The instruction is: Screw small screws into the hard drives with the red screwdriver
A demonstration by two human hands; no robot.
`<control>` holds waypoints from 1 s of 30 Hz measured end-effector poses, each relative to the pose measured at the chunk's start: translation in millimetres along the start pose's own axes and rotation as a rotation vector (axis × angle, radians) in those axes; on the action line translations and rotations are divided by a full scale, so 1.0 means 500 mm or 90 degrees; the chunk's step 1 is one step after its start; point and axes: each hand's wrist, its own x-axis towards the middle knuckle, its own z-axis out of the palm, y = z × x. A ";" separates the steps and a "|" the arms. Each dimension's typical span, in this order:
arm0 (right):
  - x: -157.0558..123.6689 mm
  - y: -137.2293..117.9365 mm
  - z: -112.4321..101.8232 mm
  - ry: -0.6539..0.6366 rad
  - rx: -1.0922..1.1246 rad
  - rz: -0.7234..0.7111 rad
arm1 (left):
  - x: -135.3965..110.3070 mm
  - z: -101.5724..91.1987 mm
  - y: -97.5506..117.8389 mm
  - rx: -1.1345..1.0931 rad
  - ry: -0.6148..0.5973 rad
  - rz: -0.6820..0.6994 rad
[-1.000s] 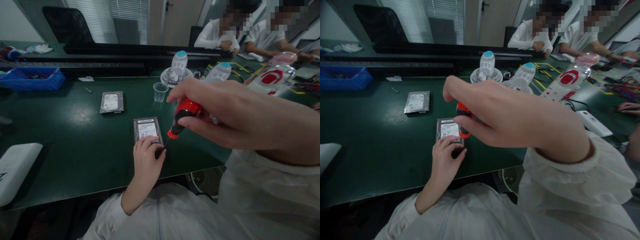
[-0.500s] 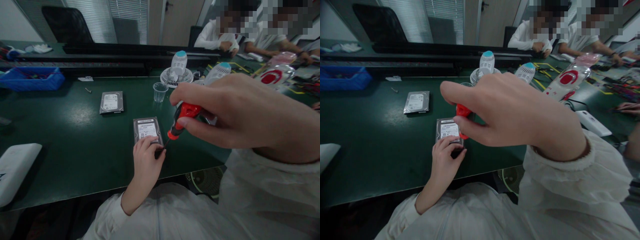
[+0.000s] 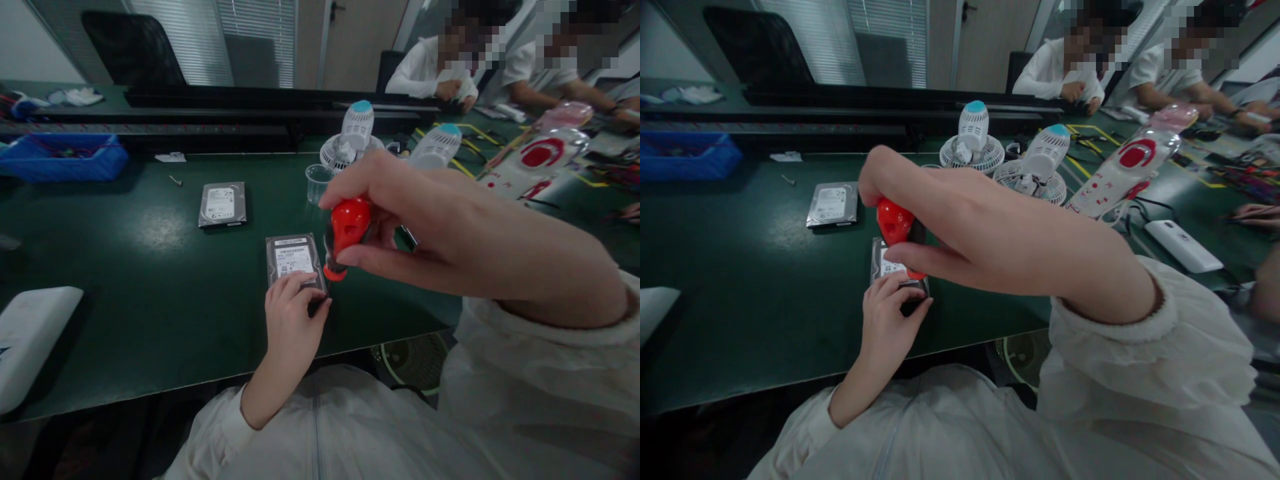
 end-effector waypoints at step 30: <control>-0.023 0.033 -0.001 0.001 -0.016 -0.027 | 0.001 0.000 0.000 -0.011 0.007 0.023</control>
